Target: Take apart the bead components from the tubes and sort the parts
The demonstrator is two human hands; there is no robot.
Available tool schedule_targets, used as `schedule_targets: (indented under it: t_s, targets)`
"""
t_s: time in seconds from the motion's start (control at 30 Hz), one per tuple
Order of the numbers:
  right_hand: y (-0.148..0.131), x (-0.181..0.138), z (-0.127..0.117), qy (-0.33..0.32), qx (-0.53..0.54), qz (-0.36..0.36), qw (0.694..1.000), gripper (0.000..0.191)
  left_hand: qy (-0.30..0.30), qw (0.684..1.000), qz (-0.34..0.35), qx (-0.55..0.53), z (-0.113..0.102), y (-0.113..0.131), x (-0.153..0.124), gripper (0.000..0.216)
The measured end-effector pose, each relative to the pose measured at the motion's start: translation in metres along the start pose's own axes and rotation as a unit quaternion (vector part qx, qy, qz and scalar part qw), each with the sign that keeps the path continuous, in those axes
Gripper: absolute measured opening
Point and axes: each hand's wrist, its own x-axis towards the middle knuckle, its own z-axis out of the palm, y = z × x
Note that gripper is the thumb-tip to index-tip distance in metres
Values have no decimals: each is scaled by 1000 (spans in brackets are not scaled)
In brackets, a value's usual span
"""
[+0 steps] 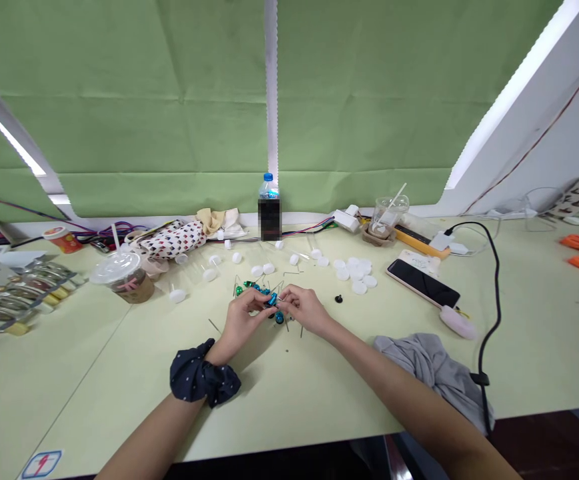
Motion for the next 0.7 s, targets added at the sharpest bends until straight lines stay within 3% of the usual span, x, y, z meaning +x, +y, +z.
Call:
schedule_targets:
  t_s: [0.1, 0.3, 0.43, 0.7]
  targets:
    - [0, 1, 0, -12, 8, -9, 1000, 16, -3, 1000, -10, -6, 0, 1, 1, 22]
    - [6, 2, 2, 71, 15, -14, 997, 11, -20, 1000, 2, 9, 4, 7, -1, 21]
    - [8, 4, 3, 126, -42, -46, 990, 14, -17, 1000, -9, 20, 7, 7, -2, 23]
    - [8, 6, 7, 166, -83, -27, 982, 21, 5, 999, -37, 24, 7, 6, -2, 25]
